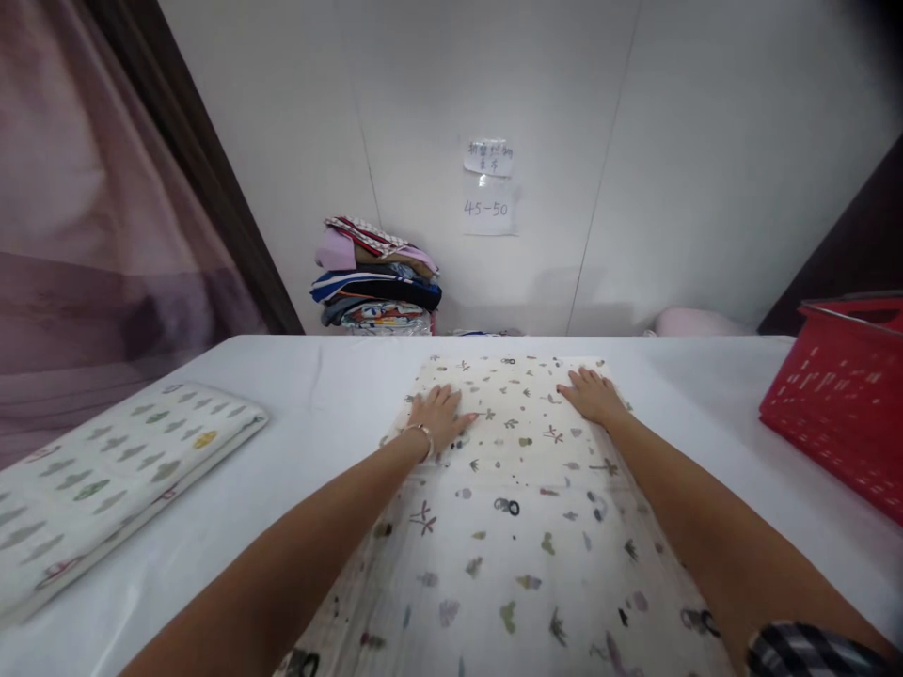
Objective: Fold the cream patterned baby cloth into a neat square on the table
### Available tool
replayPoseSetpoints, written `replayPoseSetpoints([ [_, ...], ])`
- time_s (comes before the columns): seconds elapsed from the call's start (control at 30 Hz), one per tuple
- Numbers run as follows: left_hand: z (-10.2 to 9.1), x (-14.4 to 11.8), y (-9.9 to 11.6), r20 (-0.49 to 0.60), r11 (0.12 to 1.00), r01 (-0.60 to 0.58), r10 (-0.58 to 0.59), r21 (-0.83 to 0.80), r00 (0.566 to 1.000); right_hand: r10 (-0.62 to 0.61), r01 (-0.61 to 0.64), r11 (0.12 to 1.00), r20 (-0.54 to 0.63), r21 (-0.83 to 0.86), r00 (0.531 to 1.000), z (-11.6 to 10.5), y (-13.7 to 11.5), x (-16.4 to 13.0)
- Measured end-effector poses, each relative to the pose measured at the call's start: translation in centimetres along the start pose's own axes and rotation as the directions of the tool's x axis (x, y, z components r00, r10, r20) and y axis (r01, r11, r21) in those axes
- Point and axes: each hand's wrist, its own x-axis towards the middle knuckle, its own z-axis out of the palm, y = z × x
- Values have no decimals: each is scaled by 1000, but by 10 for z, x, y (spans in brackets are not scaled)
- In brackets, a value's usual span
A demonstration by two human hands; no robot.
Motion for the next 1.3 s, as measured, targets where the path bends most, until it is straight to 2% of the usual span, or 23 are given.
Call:
replayPoseSetpoints([
  [0.07,-5,27,0,2,999,-40,40,14,999,3,-3,1000,-4,2,1000,0,0,0],
  [0.1,-6,40,-3,0,1000,-23,23,10,1000,3,-3,1000,-13,0,1000,1,1,0],
  [0.23,-6,74,-24,-31,980,194,-195,-40,980,-2,2,1000,-31,8,1000,0,5,0],
  [0.33,-4,80,-38,-38,969,239,-241,-55,970,27,-27,999,8,28,1000,-4,-1,1],
  [0.4,-2,80,-42,-48,970,235,-238,-57,970,21,-23,999,25,48,999,-8,-17,1],
  [0.43,-2,79,-42,-56,970,235,-238,-59,970,-19,18,998,26,64,999,-9,-30,1],
  [0.5,-1,77,-41,-72,971,229,-234,-66,970,-176,172,979,33,107,984,-11,-62,4],
  [0.53,-1,76,-40,-81,972,223,-228,-69,970,-270,260,956,61,134,961,-11,-79,7],
  [0.6,-1,75,-39,-108,975,212,-219,-74,970,-362,343,926,111,161,926,-11,-108,17],
  [0.67,-2,72,-39,-156,976,204,-214,-74,964,-332,311,937,131,158,934,-9,-127,30],
  [0.73,-3,68,-38,-207,980,188,-198,-70,958,-267,248,957,122,151,956,-8,-134,43],
  [0.83,-5,64,-37,-221,990,127,-137,-56,966,-216,197,962,90,187,972,-6,-128,56],
  [0.93,-4,62,-36,-197,994,94,-103,-54,975,-158,149,965,24,215,987,-7,-111,54],
  [1.03,-3,65,-38,-192,993,93,-105,-70,976,-192,188,970,11,156,981,-8,-94,43],
  [1.1,-4,69,-39,-172,992,90,-104,-83,980,-216,208,969,48,132,975,-9,-87,31],
  [1.2,-7,69,-41,-79,991,98,-105,-91,991,-177,165,975,70,147,982,-12,-81,5],
  [1.3,-9,44,-44,2,996,76,-76,-52,997,-206,189,967,87,174,975,-15,-71,-45],
])
